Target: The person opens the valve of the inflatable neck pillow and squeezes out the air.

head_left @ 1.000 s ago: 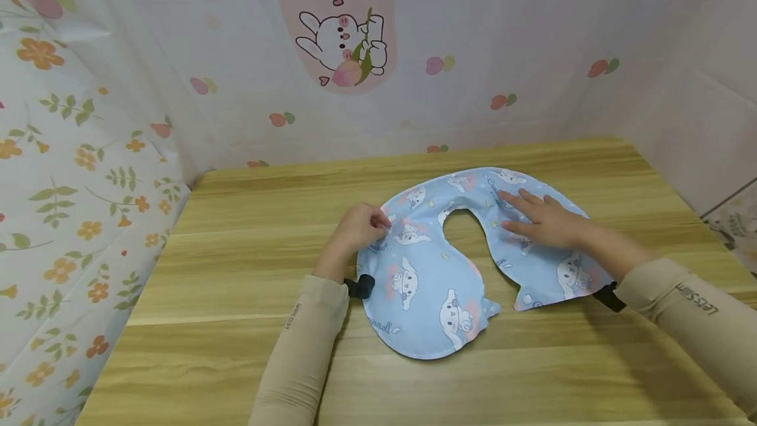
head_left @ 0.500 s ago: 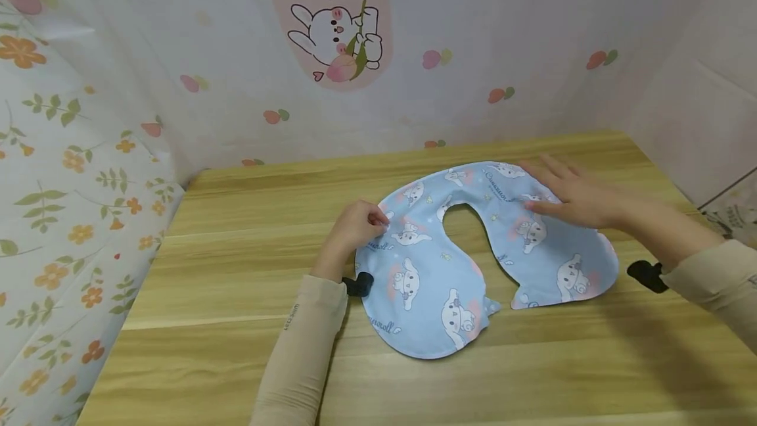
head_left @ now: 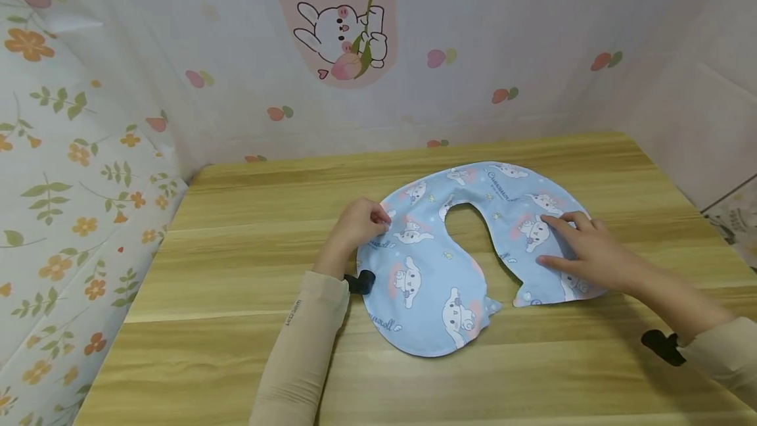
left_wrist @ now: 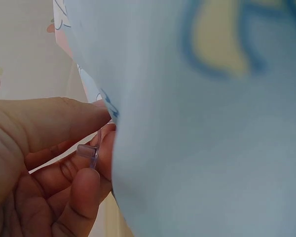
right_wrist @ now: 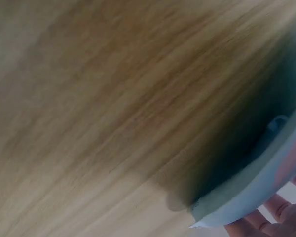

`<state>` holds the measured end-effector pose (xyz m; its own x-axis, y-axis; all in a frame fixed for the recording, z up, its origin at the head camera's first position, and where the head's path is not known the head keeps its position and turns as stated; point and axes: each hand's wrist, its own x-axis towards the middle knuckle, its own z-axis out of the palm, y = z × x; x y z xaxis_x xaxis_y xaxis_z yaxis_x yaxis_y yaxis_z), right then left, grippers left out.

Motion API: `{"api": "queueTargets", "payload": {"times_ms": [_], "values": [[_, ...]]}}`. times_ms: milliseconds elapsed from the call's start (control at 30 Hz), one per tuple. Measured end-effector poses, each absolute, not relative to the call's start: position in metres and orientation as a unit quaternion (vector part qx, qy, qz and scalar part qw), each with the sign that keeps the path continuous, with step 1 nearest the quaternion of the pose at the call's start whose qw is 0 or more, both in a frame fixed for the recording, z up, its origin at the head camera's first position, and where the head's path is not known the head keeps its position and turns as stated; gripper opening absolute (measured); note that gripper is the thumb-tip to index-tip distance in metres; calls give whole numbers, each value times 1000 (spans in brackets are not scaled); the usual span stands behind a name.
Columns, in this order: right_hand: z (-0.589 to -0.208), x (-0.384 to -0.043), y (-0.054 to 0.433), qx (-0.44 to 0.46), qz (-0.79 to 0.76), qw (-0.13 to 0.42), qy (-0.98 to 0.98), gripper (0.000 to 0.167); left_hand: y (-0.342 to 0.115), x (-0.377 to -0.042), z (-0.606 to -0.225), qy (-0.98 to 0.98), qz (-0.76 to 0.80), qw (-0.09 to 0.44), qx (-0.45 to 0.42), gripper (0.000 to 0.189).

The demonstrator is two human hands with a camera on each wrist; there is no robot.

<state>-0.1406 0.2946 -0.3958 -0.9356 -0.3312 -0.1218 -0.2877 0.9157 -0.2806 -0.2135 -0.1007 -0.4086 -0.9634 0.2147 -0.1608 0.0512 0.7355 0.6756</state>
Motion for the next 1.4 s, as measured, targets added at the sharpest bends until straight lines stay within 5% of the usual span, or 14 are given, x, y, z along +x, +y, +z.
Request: {"api": "queueTargets", "payload": {"times_ms": [300,533,1033,1267,1400], "values": [[-409,-145,288,-157,-121,81,977,98,-101,-210,-407,921,366,119,67,7],[-404,-150,286,-189,-104,64,974,88,-101,-209,-407,920,368,117,67,7],[-394,-164,281,-192,-75,154,966,95,-102,-210,-408,919,368,122,65,7],[-378,-180,278,-179,-131,188,957,86,-103,-213,-406,917,374,122,65,8],[-377,-187,273,-141,-128,219,957,98,-103,-212,-406,918,372,121,65,7]]}}
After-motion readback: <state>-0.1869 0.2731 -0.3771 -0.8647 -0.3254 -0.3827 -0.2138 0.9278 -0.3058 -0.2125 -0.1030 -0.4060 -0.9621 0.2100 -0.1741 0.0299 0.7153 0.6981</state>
